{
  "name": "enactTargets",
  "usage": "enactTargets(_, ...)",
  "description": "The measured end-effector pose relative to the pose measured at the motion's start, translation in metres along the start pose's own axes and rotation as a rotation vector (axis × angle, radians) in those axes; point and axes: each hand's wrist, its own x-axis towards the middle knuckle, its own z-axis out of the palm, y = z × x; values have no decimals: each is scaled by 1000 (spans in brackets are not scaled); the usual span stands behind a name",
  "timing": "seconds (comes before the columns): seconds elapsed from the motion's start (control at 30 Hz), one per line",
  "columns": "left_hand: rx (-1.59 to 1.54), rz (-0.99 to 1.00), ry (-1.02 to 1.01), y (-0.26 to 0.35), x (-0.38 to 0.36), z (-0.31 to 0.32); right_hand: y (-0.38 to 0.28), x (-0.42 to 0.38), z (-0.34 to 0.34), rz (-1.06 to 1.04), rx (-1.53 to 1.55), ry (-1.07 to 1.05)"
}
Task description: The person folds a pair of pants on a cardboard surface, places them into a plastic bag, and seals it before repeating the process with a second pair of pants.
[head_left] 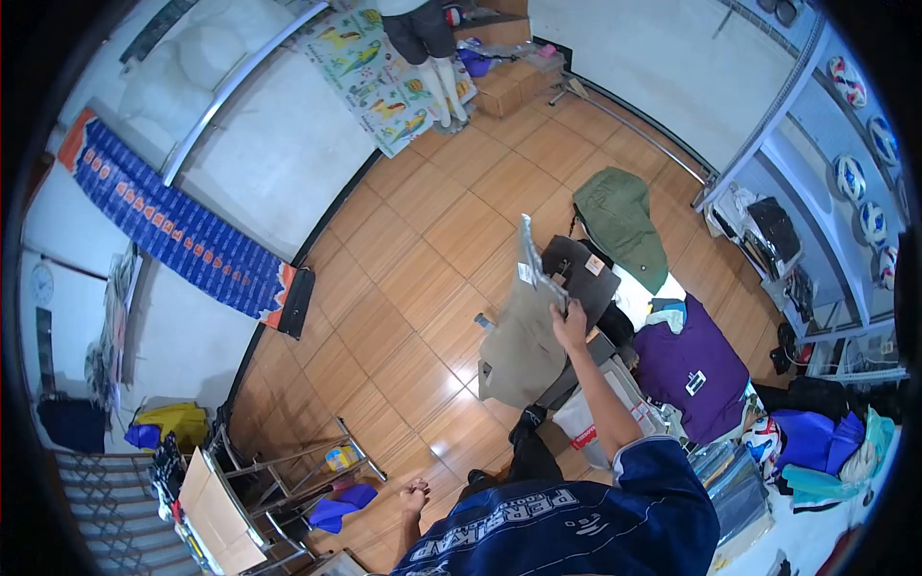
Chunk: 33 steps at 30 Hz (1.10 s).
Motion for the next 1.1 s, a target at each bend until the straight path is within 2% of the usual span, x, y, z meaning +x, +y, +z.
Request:
enactTargets(0.07,-6,47,26,-4,6,12,-17,-25,9,-77,118,-15)
enactTargets(0.1,-78,106,-32,-17,32,21,-44,-48,8,-163,82,6)
enactTargets(0.2,-106,126,-11,-33,17,-24,-79,-139,39,-200,115,-114)
enactTargets(0.27,-142,180,-33,-34,15,-36,-126,-195,29,-246,159,-230)
enactTargets(0.3,-161,208,-43,-37,15,-44,-128,-217,36,-277,121,-279)
enactTargets(0.37,-150,289,-70,-49,34,-66,-143,-260,45,-255,42,-438)
enactTargets(0.4,-146,327,-80,-56,43,-77,-148,-284,51,-307,65,-434)
enactTargets(0.47,-326,536,-44,-68,51,-97,-159,-331,63,-416,112,-438)
enactTargets(0.57,-408,508,14,-52,22,-141,-208,-393,57,-417,66,-579)
enactTargets(0.6,-444,522,31,-47,8,-157,-231,-412,53,-484,123,-606)
enactTargets(0.67,-520,613,88,-42,-15,-191,-263,-440,55,-527,244,-664)
enactTargets(0.73,-451,659,201,-32,-44,-231,-297,-459,58,-570,294,-732)
enactTargets(0.77,-505,872,177,-32,-47,-251,-316,-468,59,-556,281,-773)
enactTargets(0.83,-521,1133,197,-46,-59,-291,-335,-479,74,-644,275,-798)
enactTargets(0.9,-777,1009,-147,-65,-88,-344,-353,-492,95,-685,352,-814)
enactTargets(0.93,-711,1053,9,-65,-120,-360,-361,-497,104,-699,339,-821)
enactTargets(0.97,-516,1123,102,-74,-135,-375,-372,-502,111,-724,308,-810)
enactTargets(1.03,-474,1216,366,-83,-157,-384,-388,-510,133,-779,301,-789)
enactTargets(1.07,-496,1220,458,-85,-168,-392,-401,-517,140,-804,290,-776)
enactTargets(1.1,-613,1111,562,-84,-180,-395,-414,-520,149,-887,300,-789)
